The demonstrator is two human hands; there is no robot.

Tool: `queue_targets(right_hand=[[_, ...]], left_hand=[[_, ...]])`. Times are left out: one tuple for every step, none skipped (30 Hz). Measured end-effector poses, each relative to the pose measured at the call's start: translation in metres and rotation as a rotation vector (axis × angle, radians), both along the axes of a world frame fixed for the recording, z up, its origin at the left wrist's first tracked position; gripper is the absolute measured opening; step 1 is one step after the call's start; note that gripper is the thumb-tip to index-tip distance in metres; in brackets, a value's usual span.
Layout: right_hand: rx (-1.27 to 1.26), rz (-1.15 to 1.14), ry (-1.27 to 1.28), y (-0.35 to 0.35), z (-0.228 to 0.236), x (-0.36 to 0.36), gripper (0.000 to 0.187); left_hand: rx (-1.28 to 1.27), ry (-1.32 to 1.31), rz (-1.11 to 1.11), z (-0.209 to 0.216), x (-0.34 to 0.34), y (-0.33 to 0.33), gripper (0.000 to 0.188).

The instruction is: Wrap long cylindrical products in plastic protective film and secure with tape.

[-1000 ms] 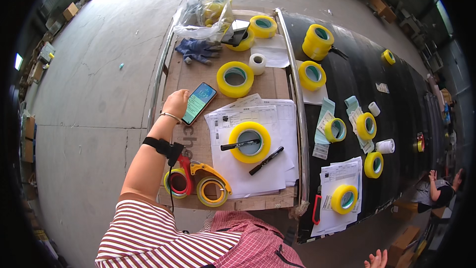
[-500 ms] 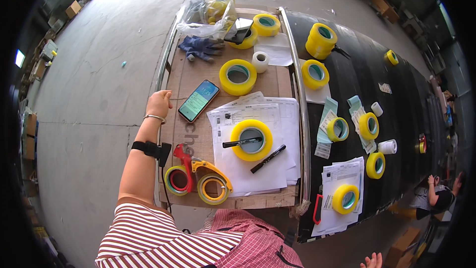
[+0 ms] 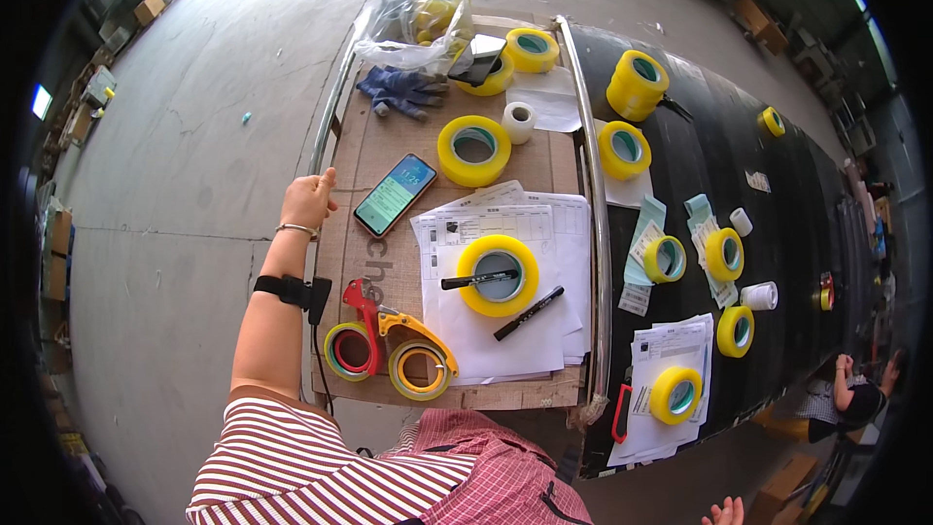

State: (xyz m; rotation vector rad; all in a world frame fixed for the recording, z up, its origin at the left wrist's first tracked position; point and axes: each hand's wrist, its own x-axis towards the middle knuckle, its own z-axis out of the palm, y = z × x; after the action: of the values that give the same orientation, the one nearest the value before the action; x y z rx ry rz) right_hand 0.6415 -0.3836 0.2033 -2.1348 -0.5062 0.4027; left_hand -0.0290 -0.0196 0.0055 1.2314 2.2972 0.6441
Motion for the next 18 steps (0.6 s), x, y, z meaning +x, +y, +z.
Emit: queue_targets(right_hand=[[0.0, -0.001, 0.007, 0.0, -0.001, 0.001, 0.043], [0.0, -0.001, 0.014, 0.0, -0.002, 0.002, 0.042], [-0.001, 0.0, 0.013, 0.0, -0.003, 0.003, 0.042], [-0.003, 0.004, 0.015, -0.001, -0.004, 0.004, 0.042], [-0.004, 0.008, 0.017, 0.0, -0.004, 0.005, 0.042], [-0.005, 0.01, 0.018, 0.0, -0.005, 0.005, 0.042], [-0.012, 0.01, 0.016, 0.001, -0.005, 0.005, 0.042], [-0.019, 0.01, 0.014, 0.002, -0.006, 0.005, 0.043], [-0.02, 0.011, 0.015, 0.003, -0.006, 0.005, 0.043], [-0.02, 0.017, 0.017, 0.003, -0.006, 0.004, 0.043], [-0.02, 0.024, 0.018, 0.003, -0.006, 0.004, 0.043], [-0.019, 0.025, 0.018, 0.004, -0.006, 0.004, 0.043], [-0.02, 0.024, 0.02, 0.004, -0.006, 0.004, 0.043], [-0.021, 0.024, 0.022, 0.005, -0.006, 0.004, 0.043], [-0.022, 0.023, 0.023, 0.005, -0.007, 0.005, 0.043], [-0.023, 0.021, 0.027, 0.004, -0.007, 0.007, 0.043], [-0.025, 0.018, 0.03, 0.003, -0.008, 0.008, 0.043], [-0.025, 0.02, 0.028, 0.003, -0.009, 0.008, 0.043]], left_hand=[[-0.001, 0.0, 0.002, -0.001, -0.002, 0.0, 0.049], [0.031, -0.02, 0.011, -0.003, -0.004, 0.0, 0.05], [0.063, -0.04, 0.019, -0.005, -0.006, 0.0, 0.051], [0.063, -0.04, 0.02, -0.005, -0.008, 0.0, 0.051], [0.043, -0.062, 0.035, -0.005, -0.011, 0.001, 0.049], [0.024, -0.084, 0.051, -0.005, -0.015, 0.001, 0.048], [0.024, -0.083, 0.053, -0.007, -0.02, 0.001, 0.048], [0.042, -0.038, 0.019, -0.011, -0.027, 0.001, 0.046], [0.06, 0.005, -0.016, -0.012, -0.031, 0.0, 0.044], [0.06, 0.006, -0.015, -0.013, -0.034, -0.001, 0.044], [0.043, 0.022, 0.013, -0.015, -0.036, -0.002, 0.042], [0.026, 0.038, 0.038, -0.013, -0.036, -0.003, 0.041], [0.027, 0.037, 0.04, -0.011, -0.036, -0.005, 0.041], [0.025, 0.041, 0.05, -0.009, -0.036, -0.007, 0.04], [0.022, 0.046, 0.057, -0.004, -0.033, -0.007, 0.039], [0.021, 0.047, 0.057, 0.001, -0.031, -0.007, 0.039], [0.0, 0.058, 0.052, 0.006, -0.028, -0.007, 0.039], [-0.02, 0.068, 0.049, 0.011, -0.026, -0.008, 0.038]])
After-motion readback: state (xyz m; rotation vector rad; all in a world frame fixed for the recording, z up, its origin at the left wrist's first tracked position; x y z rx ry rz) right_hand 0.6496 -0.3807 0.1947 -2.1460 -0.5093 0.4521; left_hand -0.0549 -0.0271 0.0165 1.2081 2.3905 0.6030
